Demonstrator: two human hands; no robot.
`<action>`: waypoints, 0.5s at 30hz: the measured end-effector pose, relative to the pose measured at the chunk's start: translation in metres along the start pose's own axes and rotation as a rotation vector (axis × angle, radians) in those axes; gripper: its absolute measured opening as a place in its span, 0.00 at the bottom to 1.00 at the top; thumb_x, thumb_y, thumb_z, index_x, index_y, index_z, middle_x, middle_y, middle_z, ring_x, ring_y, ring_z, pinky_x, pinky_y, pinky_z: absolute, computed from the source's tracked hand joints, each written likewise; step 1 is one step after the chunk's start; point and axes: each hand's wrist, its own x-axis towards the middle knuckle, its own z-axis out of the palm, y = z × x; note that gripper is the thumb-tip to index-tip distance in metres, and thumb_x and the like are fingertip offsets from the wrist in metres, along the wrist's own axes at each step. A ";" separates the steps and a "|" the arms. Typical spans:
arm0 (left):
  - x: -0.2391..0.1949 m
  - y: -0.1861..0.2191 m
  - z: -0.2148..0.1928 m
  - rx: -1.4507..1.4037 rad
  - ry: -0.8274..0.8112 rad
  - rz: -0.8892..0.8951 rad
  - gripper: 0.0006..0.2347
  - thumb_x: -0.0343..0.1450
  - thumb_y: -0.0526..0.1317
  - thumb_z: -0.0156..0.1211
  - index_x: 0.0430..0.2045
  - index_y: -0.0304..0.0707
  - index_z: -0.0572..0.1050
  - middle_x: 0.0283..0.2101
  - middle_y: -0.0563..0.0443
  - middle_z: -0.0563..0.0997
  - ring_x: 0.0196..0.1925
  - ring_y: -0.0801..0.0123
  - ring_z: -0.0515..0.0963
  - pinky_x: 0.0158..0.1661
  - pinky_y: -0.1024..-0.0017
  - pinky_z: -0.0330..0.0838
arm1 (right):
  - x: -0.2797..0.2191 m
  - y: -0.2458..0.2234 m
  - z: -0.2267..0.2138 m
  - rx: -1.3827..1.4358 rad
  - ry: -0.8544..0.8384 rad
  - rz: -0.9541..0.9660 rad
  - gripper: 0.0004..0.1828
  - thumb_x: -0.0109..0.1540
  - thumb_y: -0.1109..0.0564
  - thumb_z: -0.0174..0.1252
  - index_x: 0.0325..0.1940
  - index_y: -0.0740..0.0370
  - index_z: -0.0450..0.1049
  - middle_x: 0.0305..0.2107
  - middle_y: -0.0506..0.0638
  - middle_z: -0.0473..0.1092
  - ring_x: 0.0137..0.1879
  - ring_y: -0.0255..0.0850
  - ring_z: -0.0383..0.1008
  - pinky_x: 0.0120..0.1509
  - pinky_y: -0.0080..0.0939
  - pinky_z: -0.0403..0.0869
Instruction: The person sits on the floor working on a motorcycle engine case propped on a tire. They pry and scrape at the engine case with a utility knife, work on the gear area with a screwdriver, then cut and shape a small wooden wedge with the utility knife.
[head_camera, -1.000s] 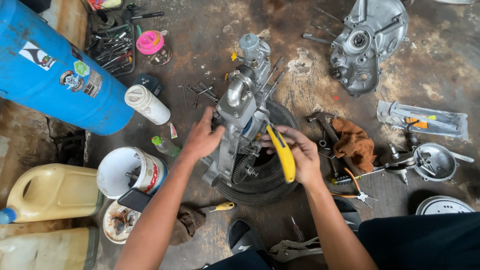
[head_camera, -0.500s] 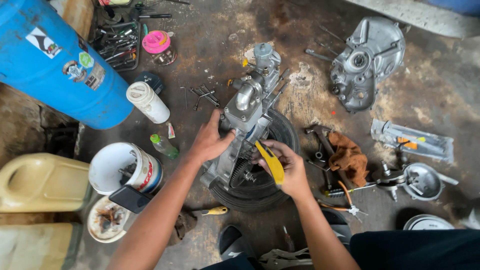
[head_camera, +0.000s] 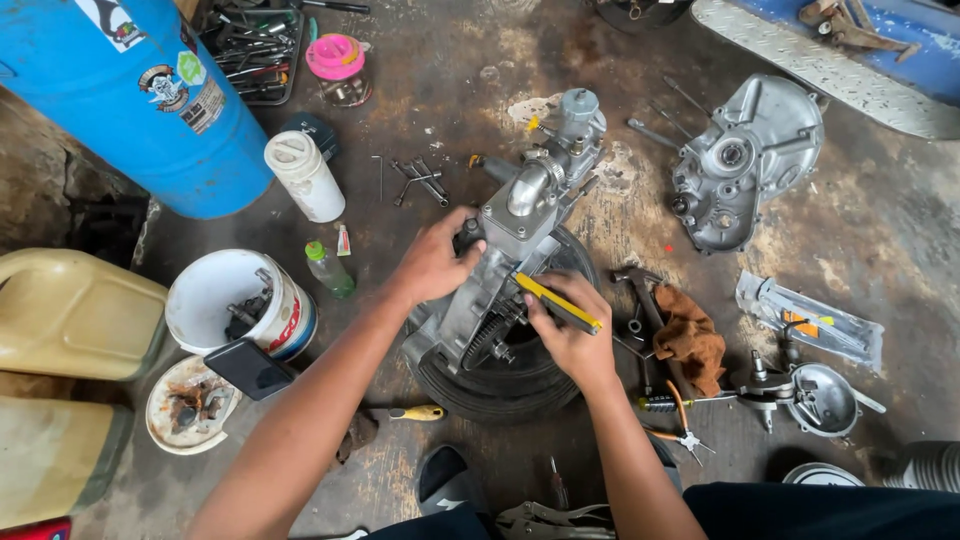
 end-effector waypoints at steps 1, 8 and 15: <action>-0.001 0.005 -0.002 0.001 0.003 0.000 0.17 0.69 0.41 0.63 0.53 0.45 0.71 0.44 0.37 0.84 0.48 0.46 0.84 0.49 0.57 0.76 | 0.001 0.000 0.001 0.001 -0.002 -0.003 0.13 0.59 0.64 0.67 0.47 0.67 0.76 0.42 0.55 0.77 0.44 0.43 0.80 0.49 0.38 0.78; 0.000 0.001 0.005 0.073 -0.033 -0.014 0.18 0.70 0.42 0.62 0.54 0.46 0.69 0.44 0.36 0.84 0.49 0.44 0.82 0.53 0.53 0.73 | 0.004 -0.004 0.000 -0.125 -0.016 -0.057 0.14 0.59 0.64 0.68 0.47 0.67 0.77 0.44 0.57 0.76 0.48 0.48 0.81 0.52 0.41 0.77; -0.002 0.019 0.005 0.093 -0.099 -0.081 0.18 0.71 0.42 0.60 0.55 0.47 0.68 0.43 0.36 0.83 0.49 0.40 0.81 0.53 0.51 0.71 | 0.001 -0.006 -0.005 -0.139 0.009 -0.073 0.14 0.59 0.64 0.68 0.48 0.68 0.77 0.44 0.57 0.76 0.48 0.49 0.81 0.52 0.42 0.77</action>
